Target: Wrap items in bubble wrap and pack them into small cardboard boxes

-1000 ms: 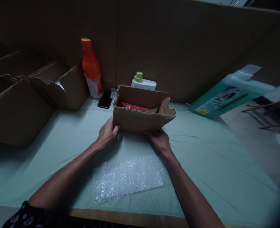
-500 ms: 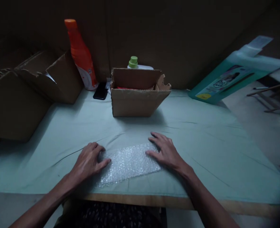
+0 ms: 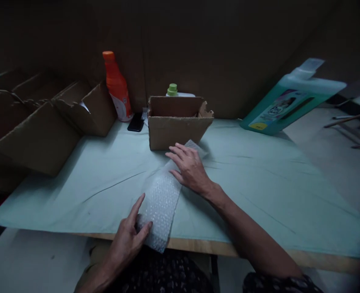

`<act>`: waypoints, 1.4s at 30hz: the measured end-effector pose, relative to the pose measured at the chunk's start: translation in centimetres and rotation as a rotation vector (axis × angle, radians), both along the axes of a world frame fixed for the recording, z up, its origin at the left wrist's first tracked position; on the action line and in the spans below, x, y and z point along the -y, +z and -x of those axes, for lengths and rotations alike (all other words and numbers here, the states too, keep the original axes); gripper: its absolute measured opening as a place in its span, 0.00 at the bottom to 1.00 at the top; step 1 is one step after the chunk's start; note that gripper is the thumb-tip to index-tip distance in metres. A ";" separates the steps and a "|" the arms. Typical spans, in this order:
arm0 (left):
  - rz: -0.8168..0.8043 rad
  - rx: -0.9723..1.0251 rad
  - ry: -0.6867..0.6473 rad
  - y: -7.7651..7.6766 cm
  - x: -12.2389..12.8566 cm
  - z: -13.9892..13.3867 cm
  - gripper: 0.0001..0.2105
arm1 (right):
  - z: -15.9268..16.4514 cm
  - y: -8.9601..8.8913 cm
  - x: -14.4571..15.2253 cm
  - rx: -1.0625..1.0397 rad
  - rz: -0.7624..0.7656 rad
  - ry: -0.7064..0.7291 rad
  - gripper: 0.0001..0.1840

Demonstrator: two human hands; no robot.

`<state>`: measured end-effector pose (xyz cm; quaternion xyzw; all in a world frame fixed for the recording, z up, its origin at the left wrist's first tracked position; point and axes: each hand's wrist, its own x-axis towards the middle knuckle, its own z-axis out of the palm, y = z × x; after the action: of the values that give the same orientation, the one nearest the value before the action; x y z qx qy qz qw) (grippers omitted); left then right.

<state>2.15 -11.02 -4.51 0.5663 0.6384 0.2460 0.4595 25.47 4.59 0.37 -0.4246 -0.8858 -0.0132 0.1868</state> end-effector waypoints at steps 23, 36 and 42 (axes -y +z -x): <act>-0.707 -0.292 -0.433 -0.6 0.0 -1.3 0.15 | 0.5 -6.5 12.9 -0.636 0.690 -0.311 0.29; -0.794 -0.435 -0.589 -2.1 -3.3 -1.3 0.19 | 0.4 -6.4 15.3 -0.177 0.074 -0.040 0.19; -0.581 -0.123 -0.457 -0.7 -4.1 -1.1 0.11 | -0.3 -6.3 14.0 -0.485 0.287 -0.082 0.15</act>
<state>3.22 -6.93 -5.24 0.8148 0.4254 0.2735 0.2834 25.81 -9.46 -5.90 -0.4730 -0.7901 0.2069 0.3304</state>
